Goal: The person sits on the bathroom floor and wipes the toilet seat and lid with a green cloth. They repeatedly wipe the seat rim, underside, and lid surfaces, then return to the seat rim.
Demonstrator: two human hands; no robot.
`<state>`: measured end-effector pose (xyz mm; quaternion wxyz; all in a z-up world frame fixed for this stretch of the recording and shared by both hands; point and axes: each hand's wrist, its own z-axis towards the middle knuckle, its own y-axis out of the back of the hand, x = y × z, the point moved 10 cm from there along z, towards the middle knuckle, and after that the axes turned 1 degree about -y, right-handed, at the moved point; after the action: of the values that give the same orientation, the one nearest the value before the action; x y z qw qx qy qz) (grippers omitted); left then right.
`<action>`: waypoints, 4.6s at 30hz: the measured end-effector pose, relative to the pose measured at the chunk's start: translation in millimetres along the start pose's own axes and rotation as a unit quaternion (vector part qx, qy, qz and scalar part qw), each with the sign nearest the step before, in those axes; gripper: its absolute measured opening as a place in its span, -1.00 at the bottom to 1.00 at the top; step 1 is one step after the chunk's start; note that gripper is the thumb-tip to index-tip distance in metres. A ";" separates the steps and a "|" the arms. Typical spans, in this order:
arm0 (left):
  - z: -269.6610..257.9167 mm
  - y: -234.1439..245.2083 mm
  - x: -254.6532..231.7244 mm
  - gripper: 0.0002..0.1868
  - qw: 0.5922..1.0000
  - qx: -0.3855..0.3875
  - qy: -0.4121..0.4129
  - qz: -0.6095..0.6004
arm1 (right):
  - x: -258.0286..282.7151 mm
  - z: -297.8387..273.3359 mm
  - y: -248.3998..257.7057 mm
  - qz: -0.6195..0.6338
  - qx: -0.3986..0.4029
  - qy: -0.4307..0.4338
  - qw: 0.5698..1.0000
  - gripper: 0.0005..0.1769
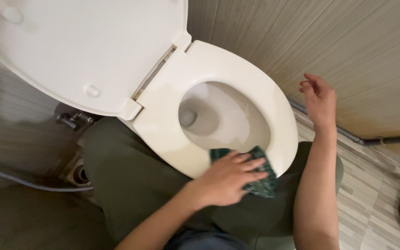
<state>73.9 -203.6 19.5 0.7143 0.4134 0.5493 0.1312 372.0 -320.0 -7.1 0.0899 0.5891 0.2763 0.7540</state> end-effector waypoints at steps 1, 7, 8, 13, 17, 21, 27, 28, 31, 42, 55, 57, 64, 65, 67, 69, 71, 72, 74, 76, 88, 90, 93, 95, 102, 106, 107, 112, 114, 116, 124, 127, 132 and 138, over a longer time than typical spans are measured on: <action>-10.2 8.2 10.5 -0.40 1.000 0.008 0.007 -0.011 | 3.0 -1.1 0.2 -0.006 0.000 0.000 1.000 -0.66; -86.0 82.7 108.8 -0.48 0.956 -0.048 0.256 0.135 | 11.7 -3.5 2.1 -0.040 -0.006 -0.010 0.999 -0.65; -91.5 108.4 103.4 -0.40 0.941 -0.149 0.220 0.211 | 11.1 -3.9 2.1 -0.043 -0.007 -0.012 0.999 -0.65; -99.8 137.1 135.3 -0.33 0.918 -0.233 0.223 0.231 | 25.7 -6.4 -9.9 -0.050 0.005 0.021 0.999 -0.65; -70.5 149.5 153.9 -0.36 0.918 -0.238 0.201 0.247 | 81.3 -21.7 -27.5 -0.089 -0.003 0.074 0.993 -0.67; -58.9 164.7 144.9 -0.48 0.915 -0.285 0.171 0.228 | 160.6 -68.2 -103.0 -0.097 0.137 0.128 0.977 -0.52; -87.5 194.4 125.0 -0.63 0.912 -0.326 0.193 0.161 | 270.6 -101.3 -207.0 -0.050 0.280 0.351 0.892 0.01; -92.1 201.7 120.8 -0.68 0.916 -0.332 0.188 0.122 | 273.2 -96.4 -215.8 -0.021 0.301 0.327 0.895 0.00; -108.0 230.6 108.2 -0.82 0.915 -0.341 0.201 0.081 | 264.8 -84.8 -250.6 0.025 0.356 0.210 0.910 -0.31; -189.5 339.4 33.2 -0.68 0.763 -0.617 0.102 0.163 | 285.6 10.9 -238.0 0.462 0.073 -0.013 0.884 -0.65; -204.1 297.2 58.2 -0.69 0.639 -0.730 0.031 0.243 | 414.6 -42.4 -312.5 0.195 0.030 0.422 0.885 -0.17; -202.7 296.6 59.4 -0.68 0.635 -0.730 0.034 0.251 | 407.1 -28.5 -306.9 0.189 0.017 0.392 0.900 -0.17; -203.1 296.6 60.7 -0.70 0.625 -0.744 0.016 0.235 | 455.1 -2.5 -280.4 0.256 0.002 0.366 0.895 -0.27; -203.7 295.7 61.7 -0.70 0.621 -0.748 0.009 0.231 | 463.5 -10.7 -279.8 0.240 0.011 0.390 0.889 -0.22; -206.1 292.6 65.6 -0.68 0.611 -0.761 0.001 0.217 | 471.0 -32.6 -281.6 0.205 0.034 0.441 0.873 -0.10; -207.2 289.3 69.1 -0.66 0.604 -0.769 -0.002 0.207 | 464.6 -56.3 -286.8 0.163 0.071 0.481 0.858 -0.02; -208.3 287.3 70.9 -0.66 0.603 -0.772 0.000 0.204 | 448.2 -67.1 -290.1 0.126 0.097 0.487 0.858 -0.02; -208.8 286.6 71.8 -0.66 0.608 -0.770 -0.002 0.195 | 439.4 -67.9 -291.1 0.112 0.097 0.480 0.865 -0.03; -209.2 288.2 73.9 -0.66 0.617 -0.767 -0.009 0.177 | 428.3 -56.2 -291.6 0.108 0.091 0.448 0.883 -0.04; -208.0 286.9 70.9 -0.68 0.613 -0.763 -0.004 0.203 | 421.0 -39.1 -287.8 0.128 0.083 0.394 0.907 -0.04; -208.1 282.6 76.9 -0.67 0.603 -0.768 -0.015 0.215 | 460.2 -69.8 -295.3 0.124 0.094 0.519 0.840 -0.01; -209.6 280.5 77.1 -0.68 0.605 -0.768 -0.021 0.209 | 436.0 -73.6 -302.9 0.081 0.092 0.511 0.851 -0.05; -209.4 280.5 75.7 -0.70 0.610 -0.763 -0.025 0.215 | 410.6 -54.8 -303.3 0.080 0.100 0.460 0.879 -0.03; -209.2 280.8 75.6 -0.71 0.610 -0.763 -0.026 0.211 | 408.2 -40.2 -295.2 0.112 0.087 0.421 0.896 -0.07; -206.5 282.0 80.8 -0.73 0.613 -0.765 -0.040 0.192 | 471.2 -5.0 -268.9 0.203 0.021 0.405 0.891 -0.22; -206.5 282.1 77.1 -0.64 0.600 -0.771 -0.048 0.207 | 462.7 -56.4 -288.8 0.144 0.084 0.498 0.851 -0.16; -207.8 281.4 75.9 -0.62 0.595 -0.774 -0.044 0.213 | 450.2 -67.0 -296.0 0.121 0.095 0.503 0.850 -0.17; -202.6 281.8 77.2 -0.57 0.620 -0.757 -0.030 0.205 | 387.9 -71.5 -316.0 0.088 0.117 0.461 0.875 -0.05; -203.3 281.1 78.6 -0.56 0.625 -0.752 -0.026 0.208 | 377.9 -59.4 -315.2 0.089 0.100 0.418 0.899 -0.01; -200.8 281.6 80.5 -0.55 0.633 -0.744 -0.024 0.213 | 385.3 -39.9 -305.6 0.117 0.059 0.383 0.914 -0.07; -199.0 283.6 83.6 -0.55 0.647 -0.731 -0.024 0.214 | 468.3 -0.5 -273.4 0.130 -0.024 0.436 0.890 -0.24; -199.0 281.6 84.4 -0.55 0.642 -0.736 -0.028 0.211 | 448.3 -42.9 -297.5 0.097 0.037 0.505 0.857 -0.11; -201.1 286.1 84.6 -0.55 0.639 -0.749 -0.030 0.172 | 376.1 -81.8 -326.6 0.055 0.092 0.499 0.860 0.00; -206.2 284.7 71.7 -0.54 0.612 -0.769 -0.057 0.176 | 343.9 -35.1 -321.1 0.069 0.098 0.343 0.932 0.02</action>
<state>-8.4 112.1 168.9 0.7633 -0.1923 0.1216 0.6046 178.3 94.6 108.2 -0.1207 0.3184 0.3213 0.8836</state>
